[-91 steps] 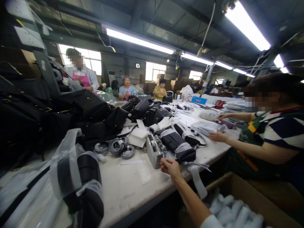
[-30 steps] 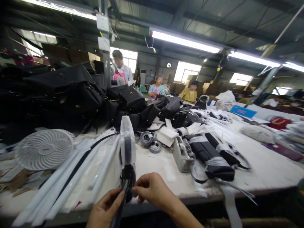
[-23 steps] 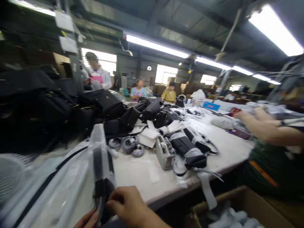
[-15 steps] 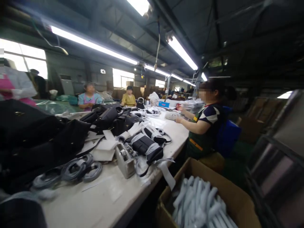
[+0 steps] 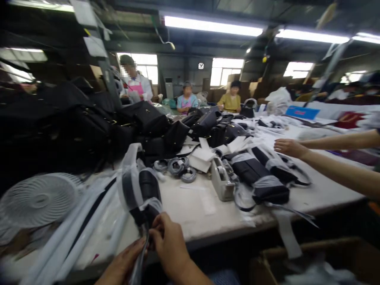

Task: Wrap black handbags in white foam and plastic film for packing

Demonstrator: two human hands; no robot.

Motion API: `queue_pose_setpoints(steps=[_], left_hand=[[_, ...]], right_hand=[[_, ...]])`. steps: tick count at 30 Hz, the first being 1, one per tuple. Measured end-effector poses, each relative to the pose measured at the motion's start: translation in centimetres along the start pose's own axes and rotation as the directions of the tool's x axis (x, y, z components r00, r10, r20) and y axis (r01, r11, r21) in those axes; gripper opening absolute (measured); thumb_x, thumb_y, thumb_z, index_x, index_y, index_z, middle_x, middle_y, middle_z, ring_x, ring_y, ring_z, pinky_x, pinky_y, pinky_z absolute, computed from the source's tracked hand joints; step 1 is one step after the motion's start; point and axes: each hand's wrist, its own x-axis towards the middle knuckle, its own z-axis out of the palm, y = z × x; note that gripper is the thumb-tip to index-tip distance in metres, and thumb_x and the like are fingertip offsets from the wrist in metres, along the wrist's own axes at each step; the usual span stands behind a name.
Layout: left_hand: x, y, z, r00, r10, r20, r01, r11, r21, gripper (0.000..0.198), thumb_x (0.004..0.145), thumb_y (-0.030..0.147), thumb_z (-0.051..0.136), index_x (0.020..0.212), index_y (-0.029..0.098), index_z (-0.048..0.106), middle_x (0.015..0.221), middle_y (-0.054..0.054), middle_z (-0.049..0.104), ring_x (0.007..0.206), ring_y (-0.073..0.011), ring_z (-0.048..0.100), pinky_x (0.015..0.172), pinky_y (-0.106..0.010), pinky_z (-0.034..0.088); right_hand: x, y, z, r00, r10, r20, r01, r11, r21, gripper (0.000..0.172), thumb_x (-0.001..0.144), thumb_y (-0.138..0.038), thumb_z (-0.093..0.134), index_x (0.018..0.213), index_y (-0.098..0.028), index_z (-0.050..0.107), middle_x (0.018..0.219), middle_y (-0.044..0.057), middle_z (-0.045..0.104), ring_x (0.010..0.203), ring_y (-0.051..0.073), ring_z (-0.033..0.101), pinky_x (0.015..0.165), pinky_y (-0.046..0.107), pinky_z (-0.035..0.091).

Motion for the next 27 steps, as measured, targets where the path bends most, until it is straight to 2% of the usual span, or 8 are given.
queue_pose_setpoints(steps=[3, 8, 10, 13, 16, 20, 24, 27], left_hand=[[-0.8, 0.8, 1.0, 0.994, -0.093, 0.053, 0.103, 0.969, -0.226, 0.048, 0.057, 0.049, 0.087, 0.089, 0.015, 0.077, 0.078, -0.008, 0.073, 0.069, -0.0177, 0.062, 0.064, -0.024, 0.049], [-1.4, 1.2, 1.7, 0.979, -0.161, 0.122, 0.194, 0.917, -0.350, 0.039, 0.054, 0.043, 0.091, 0.073, 0.014, 0.074, 0.064, -0.004, 0.066, 0.059, -0.0112, 0.056, 0.057, -0.019, 0.044], [-1.5, 0.9, 1.5, 0.975, -0.175, 0.140, 0.215, 0.904, -0.370, 0.037, 0.056, 0.042, 0.091, 0.072, 0.013, 0.073, 0.064, -0.002, 0.065, 0.058, -0.0089, 0.054, 0.055, -0.016, 0.041], [-1.4, 0.3, 1.4, 0.982, -0.130, 0.136, 0.173, 0.906, -0.387, 0.038, 0.058, 0.042, 0.089, 0.078, 0.013, 0.074, 0.067, -0.003, 0.066, 0.062, -0.0100, 0.056, 0.060, -0.017, 0.042], [-1.2, -0.3, 1.4, 0.994, -0.050, 0.095, 0.081, 0.934, -0.349, 0.044, 0.059, 0.048, 0.087, 0.081, 0.013, 0.074, 0.071, -0.005, 0.068, 0.068, -0.0141, 0.059, 0.069, -0.022, 0.044], [-1.0, -0.8, 1.6, 0.997, 0.055, 0.048, -0.040, 0.961, -0.275, 0.048, 0.062, 0.055, 0.082, 0.084, 0.014, 0.074, 0.076, -0.007, 0.071, 0.076, -0.0204, 0.063, 0.078, -0.029, 0.046], [-1.0, -1.0, 1.7, 0.996, 0.078, 0.043, -0.061, 0.949, -0.308, 0.047, 0.064, 0.056, 0.081, 0.085, 0.014, 0.073, 0.078, -0.007, 0.072, 0.076, -0.0219, 0.065, 0.079, -0.031, 0.048], [-1.0, -1.2, 1.6, 0.992, 0.092, 0.091, -0.052, 0.930, -0.365, 0.045, 0.066, 0.052, 0.081, 0.088, 0.013, 0.074, 0.082, -0.009, 0.073, 0.081, -0.0224, 0.066, 0.083, -0.031, 0.047]], right_hand=[[-0.2, -0.5, -0.5, 0.999, -0.018, 0.040, 0.020, 0.998, -0.056, 0.007, 0.082, -0.017, 0.051, 0.079, -0.022, 0.049, 0.061, -0.005, 0.056, 0.054, 0.013, 0.059, 0.052, 0.021, 0.044], [0.0, -0.5, -0.2, 0.999, -0.017, 0.046, 0.028, 0.968, -0.249, 0.007, 0.079, -0.016, 0.054, 0.076, -0.022, 0.051, 0.062, -0.002, 0.060, 0.056, 0.014, 0.057, 0.053, 0.022, 0.040], [0.3, -0.5, -0.2, 0.999, -0.012, 0.051, 0.027, 0.958, -0.287, 0.011, 0.076, -0.015, 0.056, 0.073, -0.022, 0.049, 0.061, -0.002, 0.060, 0.057, 0.014, 0.056, 0.054, 0.022, 0.039], [0.7, -0.7, -0.7, 0.996, 0.004, 0.091, 0.023, 0.955, -0.295, 0.011, 0.075, -0.016, 0.058, 0.071, -0.022, 0.049, 0.059, -0.003, 0.060, 0.055, 0.014, 0.057, 0.052, 0.022, 0.039], [0.7, -1.3, -1.8, 0.983, 0.015, 0.185, 0.032, 0.968, -0.248, 0.008, 0.079, -0.020, 0.059, 0.075, -0.021, 0.052, 0.060, -0.003, 0.062, 0.056, 0.014, 0.061, 0.055, 0.023, 0.043], [-0.3, -2.6, -3.0, 0.982, 0.016, 0.188, 0.016, 0.986, -0.166, 0.019, 0.092, -0.039, 0.052, 0.087, -0.021, 0.051, 0.070, 0.000, 0.067, 0.068, 0.017, 0.065, 0.066, 0.026, 0.047], [-1.8, -3.0, -1.9, 0.989, 0.057, 0.135, -0.034, 0.986, -0.165, 0.032, 0.090, -0.050, 0.056, 0.100, -0.021, 0.047, 0.074, 0.001, 0.070, 0.069, 0.018, 0.062, 0.066, 0.027, 0.044], [-2.5, -2.3, -0.2, 0.988, 0.096, 0.119, -0.105, 0.992, 0.065, 0.043, 0.086, -0.052, 0.062, 0.110, -0.021, 0.044, 0.090, 0.005, 0.073, 0.087, 0.021, 0.066, 0.083, 0.031, 0.046]])
